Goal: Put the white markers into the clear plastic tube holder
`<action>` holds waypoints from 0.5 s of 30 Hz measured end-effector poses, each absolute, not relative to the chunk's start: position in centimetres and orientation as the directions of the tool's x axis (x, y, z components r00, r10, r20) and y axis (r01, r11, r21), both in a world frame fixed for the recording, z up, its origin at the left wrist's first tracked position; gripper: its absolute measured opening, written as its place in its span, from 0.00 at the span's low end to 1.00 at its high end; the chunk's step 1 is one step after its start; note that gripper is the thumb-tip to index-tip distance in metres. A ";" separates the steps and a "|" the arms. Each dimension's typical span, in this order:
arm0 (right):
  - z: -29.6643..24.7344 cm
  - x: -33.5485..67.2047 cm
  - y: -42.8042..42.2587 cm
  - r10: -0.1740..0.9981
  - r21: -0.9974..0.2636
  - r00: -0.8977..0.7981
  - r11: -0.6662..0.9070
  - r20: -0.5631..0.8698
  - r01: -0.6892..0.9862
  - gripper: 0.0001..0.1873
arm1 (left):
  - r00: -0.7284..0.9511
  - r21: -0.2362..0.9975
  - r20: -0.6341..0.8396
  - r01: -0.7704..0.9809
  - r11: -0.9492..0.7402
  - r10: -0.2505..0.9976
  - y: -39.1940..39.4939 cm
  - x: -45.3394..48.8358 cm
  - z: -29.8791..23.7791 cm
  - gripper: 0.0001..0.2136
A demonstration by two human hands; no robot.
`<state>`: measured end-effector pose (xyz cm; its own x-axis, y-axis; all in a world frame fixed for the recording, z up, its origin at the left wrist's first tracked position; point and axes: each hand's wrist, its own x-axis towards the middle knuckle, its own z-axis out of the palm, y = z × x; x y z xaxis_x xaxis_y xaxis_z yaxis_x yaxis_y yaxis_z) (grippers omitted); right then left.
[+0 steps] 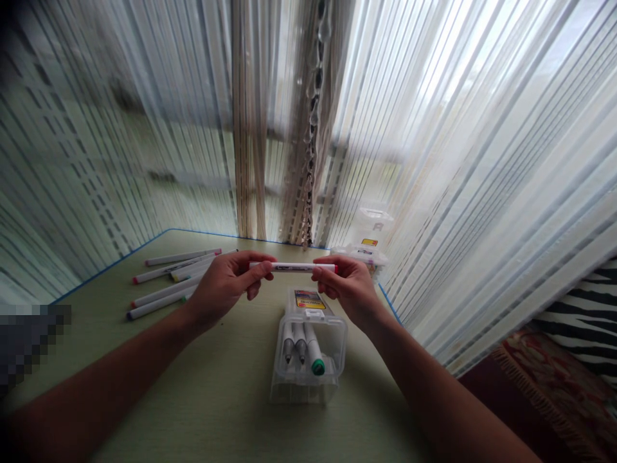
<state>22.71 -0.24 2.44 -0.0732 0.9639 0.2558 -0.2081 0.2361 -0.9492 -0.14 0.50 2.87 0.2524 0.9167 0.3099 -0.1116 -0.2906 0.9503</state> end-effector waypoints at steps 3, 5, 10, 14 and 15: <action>2.6 22.7 -0.3 0.967 -0.948 -0.058 0.231 0.250 -0.220 0.12 | 0.270 0.948 0.315 -0.144 -0.286 0.910 0.6 -0.3 2.8 0.15; 2.6 22.8 -0.3 0.969 -0.948 -0.045 0.227 0.242 -0.225 0.11 | 0.279 0.946 0.315 -0.168 -0.277 0.907 0.7 -0.4 2.8 0.15; 2.9 23.0 -0.3 0.974 -0.945 -0.051 0.199 0.219 -0.258 0.11 | 0.306 0.946 0.283 -0.247 -0.211 0.909 0.6 -0.5 3.1 0.14; 3.2 23.1 -0.3 0.978 -0.943 -0.061 0.176 0.201 -0.283 0.12 | 0.334 0.934 0.256 -0.327 -0.143 0.907 0.6 -0.7 3.3 0.15; 3.2 23.1 -0.4 0.979 -0.942 -0.064 0.169 0.195 -0.289 0.13 | 0.338 0.930 0.252 -0.344 -0.130 0.907 0.7 -0.8 3.3 0.15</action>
